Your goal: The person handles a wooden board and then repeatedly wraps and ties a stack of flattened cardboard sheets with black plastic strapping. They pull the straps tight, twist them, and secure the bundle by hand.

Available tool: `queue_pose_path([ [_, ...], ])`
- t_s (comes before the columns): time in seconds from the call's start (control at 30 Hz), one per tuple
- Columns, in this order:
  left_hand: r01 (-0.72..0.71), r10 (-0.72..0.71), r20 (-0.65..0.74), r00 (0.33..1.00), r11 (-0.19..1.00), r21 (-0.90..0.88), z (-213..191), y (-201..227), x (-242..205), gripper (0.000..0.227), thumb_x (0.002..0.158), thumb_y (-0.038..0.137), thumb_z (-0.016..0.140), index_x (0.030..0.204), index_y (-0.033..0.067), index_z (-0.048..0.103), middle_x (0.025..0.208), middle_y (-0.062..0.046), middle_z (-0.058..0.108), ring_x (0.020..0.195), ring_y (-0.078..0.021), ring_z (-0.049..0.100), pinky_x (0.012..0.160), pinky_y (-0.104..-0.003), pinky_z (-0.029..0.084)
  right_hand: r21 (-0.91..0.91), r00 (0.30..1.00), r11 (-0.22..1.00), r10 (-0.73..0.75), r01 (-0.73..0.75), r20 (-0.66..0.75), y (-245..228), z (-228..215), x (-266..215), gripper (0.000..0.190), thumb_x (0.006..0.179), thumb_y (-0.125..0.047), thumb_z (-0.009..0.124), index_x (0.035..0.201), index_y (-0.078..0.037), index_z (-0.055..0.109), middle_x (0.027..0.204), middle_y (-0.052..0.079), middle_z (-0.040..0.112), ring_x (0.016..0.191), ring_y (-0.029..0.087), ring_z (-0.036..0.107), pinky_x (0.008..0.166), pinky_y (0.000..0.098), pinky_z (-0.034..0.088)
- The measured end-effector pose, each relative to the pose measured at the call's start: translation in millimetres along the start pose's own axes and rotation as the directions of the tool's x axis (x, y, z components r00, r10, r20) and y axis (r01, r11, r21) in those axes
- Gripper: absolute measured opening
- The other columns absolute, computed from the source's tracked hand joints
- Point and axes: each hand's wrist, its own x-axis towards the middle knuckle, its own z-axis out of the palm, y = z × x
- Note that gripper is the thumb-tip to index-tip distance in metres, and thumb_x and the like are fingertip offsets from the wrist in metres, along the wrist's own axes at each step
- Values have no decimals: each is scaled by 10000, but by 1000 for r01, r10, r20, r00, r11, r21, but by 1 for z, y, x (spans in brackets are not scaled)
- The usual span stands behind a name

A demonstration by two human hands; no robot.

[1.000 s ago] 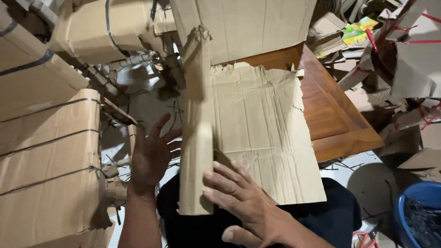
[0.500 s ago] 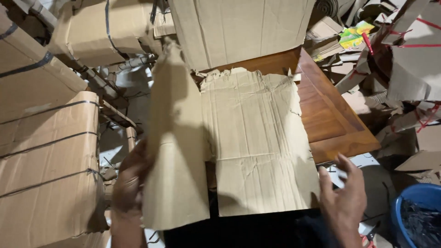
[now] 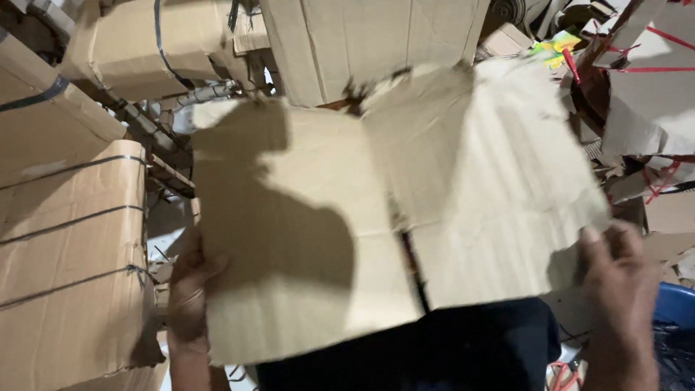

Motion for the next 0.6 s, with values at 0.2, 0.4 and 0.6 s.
queue_pose_path([
  [0.2,217,-186,-119,975,905,366,-8,-68,35,822,676,-15,714,1478,89,564,1169,-149,711,914,-266,663,729,-401,565,-109,987,981,-161,162,18,54,-5,98,173,1137,-122,666,1234,21,661,1106,136,679,944,210,602,739,340,484],
  [0.4,392,-323,-233,917,836,383,7,-73,31,703,758,32,661,1451,79,553,1135,-172,724,914,-290,683,763,-405,548,-93,991,987,-133,135,21,67,0,112,224,1084,-90,670,1288,-12,619,1140,153,668,982,248,634,765,362,527],
  [0.6,409,-336,-246,909,832,376,27,-63,32,722,794,19,626,1495,143,507,1027,-129,714,903,-242,659,773,-371,523,-169,970,958,-241,232,-35,82,-1,124,139,1102,-43,662,1236,-71,638,986,88,606,812,183,537,661,342,425],
])
